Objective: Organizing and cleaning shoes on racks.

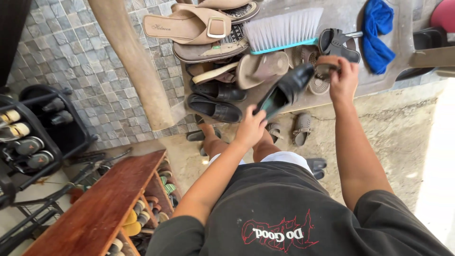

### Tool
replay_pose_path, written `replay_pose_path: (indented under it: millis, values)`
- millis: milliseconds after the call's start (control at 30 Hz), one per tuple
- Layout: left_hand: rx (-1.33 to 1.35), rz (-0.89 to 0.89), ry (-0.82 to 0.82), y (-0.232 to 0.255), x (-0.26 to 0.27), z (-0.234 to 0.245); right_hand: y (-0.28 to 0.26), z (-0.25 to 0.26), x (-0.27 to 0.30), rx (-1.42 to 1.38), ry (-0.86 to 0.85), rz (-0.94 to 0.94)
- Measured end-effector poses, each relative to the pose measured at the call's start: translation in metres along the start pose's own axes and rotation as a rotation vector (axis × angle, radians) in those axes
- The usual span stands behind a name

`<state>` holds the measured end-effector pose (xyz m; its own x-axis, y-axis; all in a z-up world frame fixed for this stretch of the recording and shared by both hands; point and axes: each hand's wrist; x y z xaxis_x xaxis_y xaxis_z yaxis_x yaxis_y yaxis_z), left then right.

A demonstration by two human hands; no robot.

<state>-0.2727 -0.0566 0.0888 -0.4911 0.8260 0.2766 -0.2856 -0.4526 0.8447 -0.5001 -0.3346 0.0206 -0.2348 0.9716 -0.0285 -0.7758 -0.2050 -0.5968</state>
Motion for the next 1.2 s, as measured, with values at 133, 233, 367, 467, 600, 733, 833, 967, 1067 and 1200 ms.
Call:
replay_pose_path:
  millis: [133, 233, 367, 467, 600, 733, 833, 967, 1067, 1200]
  values:
    - [-0.088, 0.103, -0.036, 0.014, -0.043, -0.015, 0.022, -0.023, -0.029, -0.097, 0.05, 0.054]
    - [-0.074, 0.087, 0.093, -0.01, -0.042, -0.025, 0.025, -0.045, -0.036, -0.344, -0.105, -0.145]
    - [-0.413, 0.323, 0.439, -0.087, -0.022, -0.02, 0.009, -0.06, -0.016, -0.183, -0.357, -0.483]
    - [-0.459, 0.504, 0.44, -0.139, -0.015, 0.003, 0.024, -0.07, 0.017, -0.111, -0.401, -0.431]
    - [-0.489, 0.444, 0.325, -0.182, -0.04, 0.012, 0.072, -0.096, 0.06, -0.232, -0.423, -0.456]
    - [-0.355, 0.655, 0.01, -0.213, -0.069, 0.009, 0.08, -0.104, 0.097, -0.291, -0.389, -0.361]
    - [-0.057, 0.678, 0.069, -0.253, -0.075, -0.006, 0.035, -0.099, 0.121, -0.285, -0.382, -0.448]
    - [0.034, 0.671, 0.23, -0.21, -0.057, 0.014, 0.023, -0.096, 0.152, -0.377, -0.343, -0.496]
    - [-0.027, 0.7, 0.278, -0.193, -0.03, 0.027, 0.005, -0.065, 0.134, -0.254, -0.335, -0.585]
    - [0.02, 0.663, 0.25, -0.14, 0.006, 0.056, 0.051, -0.044, 0.09, -0.26, -0.226, -0.546]
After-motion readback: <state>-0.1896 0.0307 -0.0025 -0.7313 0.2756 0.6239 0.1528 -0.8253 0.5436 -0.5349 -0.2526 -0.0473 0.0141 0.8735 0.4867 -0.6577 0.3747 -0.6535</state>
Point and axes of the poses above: each hand's wrist, its own x-axis away from the middle knuckle, its own z-axis out of the back of the hand, y = z × x, and after that the axes turned 12 degrees about y, right-handed
